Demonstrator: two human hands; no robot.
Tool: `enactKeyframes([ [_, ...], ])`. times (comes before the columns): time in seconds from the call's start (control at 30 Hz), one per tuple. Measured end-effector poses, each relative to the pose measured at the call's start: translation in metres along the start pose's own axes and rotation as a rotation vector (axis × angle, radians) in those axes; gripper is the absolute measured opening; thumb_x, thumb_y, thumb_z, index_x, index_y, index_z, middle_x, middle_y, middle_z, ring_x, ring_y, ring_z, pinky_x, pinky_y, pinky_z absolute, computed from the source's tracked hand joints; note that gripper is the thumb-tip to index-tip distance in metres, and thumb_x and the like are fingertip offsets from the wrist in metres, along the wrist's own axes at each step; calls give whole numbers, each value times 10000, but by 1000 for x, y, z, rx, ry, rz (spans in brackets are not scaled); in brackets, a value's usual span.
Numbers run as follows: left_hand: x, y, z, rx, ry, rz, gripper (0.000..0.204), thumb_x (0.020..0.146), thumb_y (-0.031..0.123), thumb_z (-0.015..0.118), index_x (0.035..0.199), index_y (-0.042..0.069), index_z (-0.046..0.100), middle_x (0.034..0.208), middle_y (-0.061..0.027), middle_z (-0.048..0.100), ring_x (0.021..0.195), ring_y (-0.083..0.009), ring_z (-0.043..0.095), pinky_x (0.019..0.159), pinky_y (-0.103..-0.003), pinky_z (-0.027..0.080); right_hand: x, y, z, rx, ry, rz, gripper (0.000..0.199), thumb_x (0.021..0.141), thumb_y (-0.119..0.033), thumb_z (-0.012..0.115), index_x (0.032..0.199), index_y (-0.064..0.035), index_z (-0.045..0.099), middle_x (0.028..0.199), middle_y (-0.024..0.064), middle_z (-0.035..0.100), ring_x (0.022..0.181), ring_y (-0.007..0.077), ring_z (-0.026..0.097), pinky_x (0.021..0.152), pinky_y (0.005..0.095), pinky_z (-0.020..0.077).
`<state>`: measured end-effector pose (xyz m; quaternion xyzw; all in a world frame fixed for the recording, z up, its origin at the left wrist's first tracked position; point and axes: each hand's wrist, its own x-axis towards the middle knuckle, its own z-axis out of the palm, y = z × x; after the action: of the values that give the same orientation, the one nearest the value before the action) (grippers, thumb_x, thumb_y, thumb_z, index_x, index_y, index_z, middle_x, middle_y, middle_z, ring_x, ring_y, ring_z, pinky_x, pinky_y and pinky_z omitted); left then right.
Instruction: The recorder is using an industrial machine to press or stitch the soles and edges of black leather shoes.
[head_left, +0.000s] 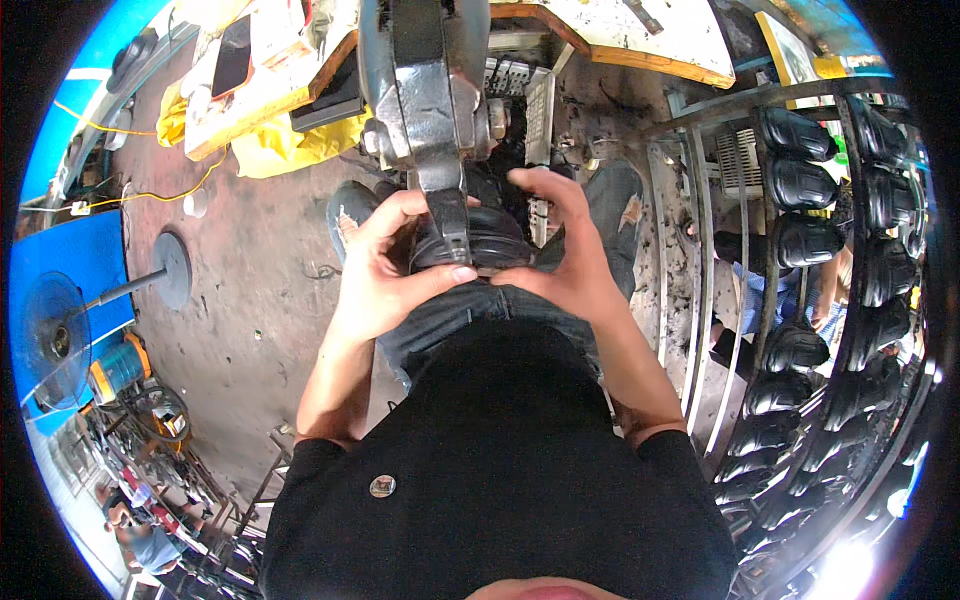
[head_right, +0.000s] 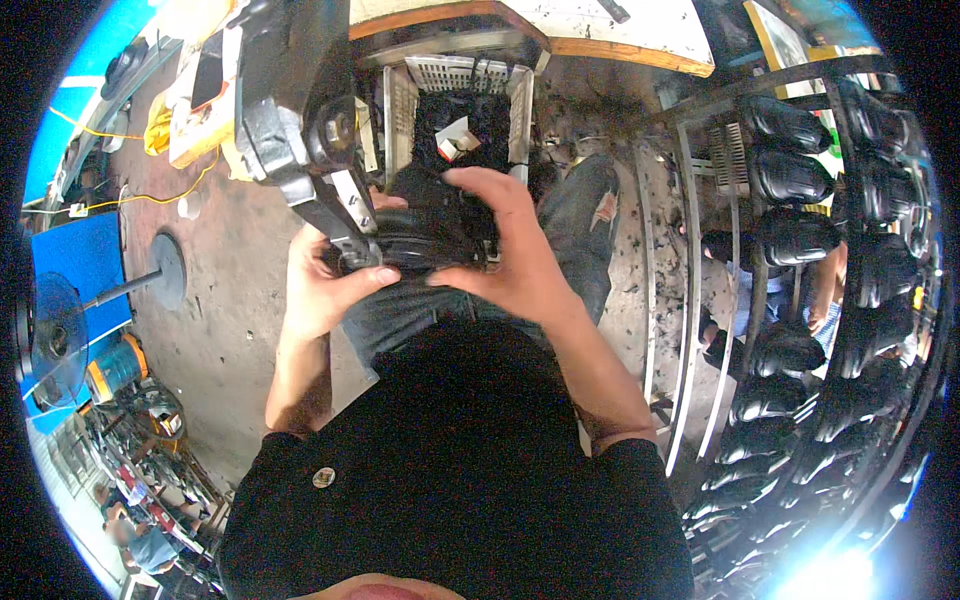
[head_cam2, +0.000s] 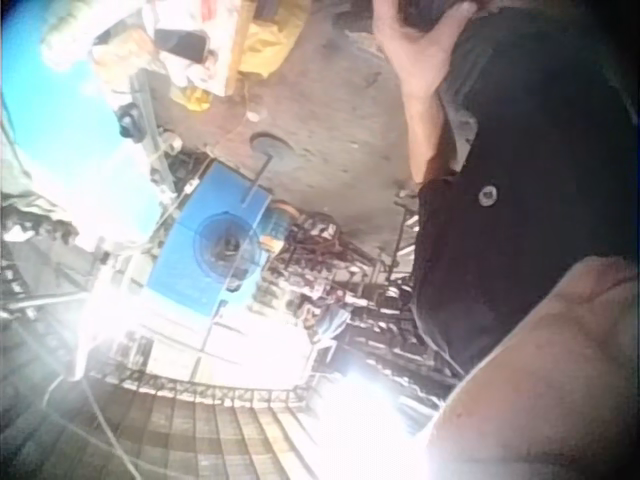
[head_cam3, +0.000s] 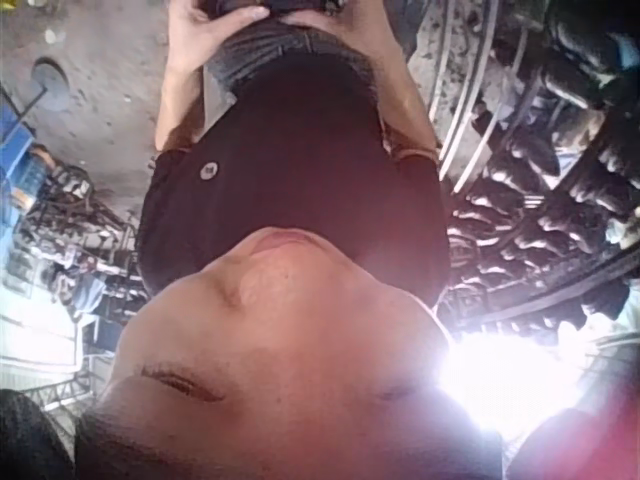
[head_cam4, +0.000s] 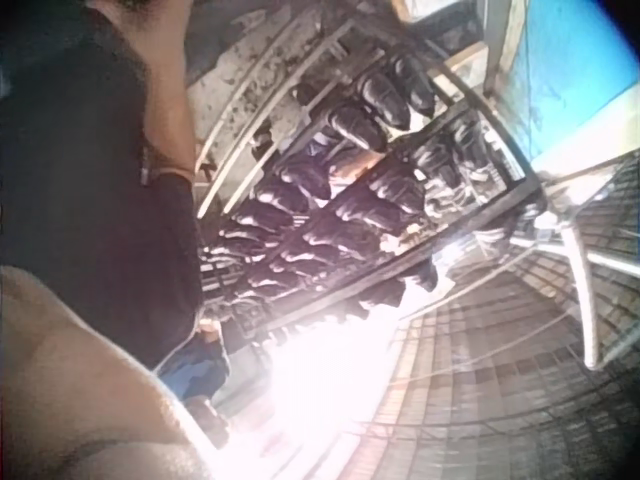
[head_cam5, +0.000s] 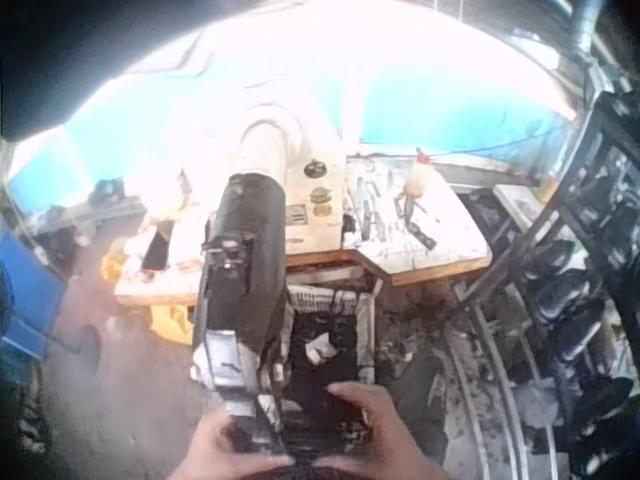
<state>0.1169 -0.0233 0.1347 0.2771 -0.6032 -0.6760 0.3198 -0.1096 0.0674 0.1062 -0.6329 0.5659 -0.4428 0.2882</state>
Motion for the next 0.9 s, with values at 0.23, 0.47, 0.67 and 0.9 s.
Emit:
enactKeyframes([
  [0.23,-2,-43,8,-340,-5,46,621,746,-40,855,1294,-15,566,1383,-199,626,1285,-279,603,1110,-418,456,-58,122,34,544,-17,371,1214,654,-124,968,1617,-89,231,1591,123,406,1477,265,383,1235,421,281],
  [0.47,-1,-54,20,-547,44,143,697,763,61,863,1373,-4,532,1385,-242,609,1393,-397,502,1186,-498,350,-55,100,-58,393,-59,407,1212,549,47,906,1600,-119,325,1592,70,428,1444,249,424,1223,405,317],
  [0.67,-17,-62,11,-696,191,37,672,837,53,818,1422,78,489,1485,-221,532,1355,-310,544,1122,-427,444,-34,41,-119,29,25,273,1159,494,-1,930,1540,-60,434,1603,106,427,1451,234,429,1214,394,322],
  [0.9,-38,-78,-8,-913,295,-49,701,876,117,808,1482,86,458,1547,-138,484,1364,-277,537,1137,-453,464,-1,-26,-116,-79,39,159,1185,408,-78,972,1490,-39,491,1525,155,496,1379,290,490,1181,398,350],
])
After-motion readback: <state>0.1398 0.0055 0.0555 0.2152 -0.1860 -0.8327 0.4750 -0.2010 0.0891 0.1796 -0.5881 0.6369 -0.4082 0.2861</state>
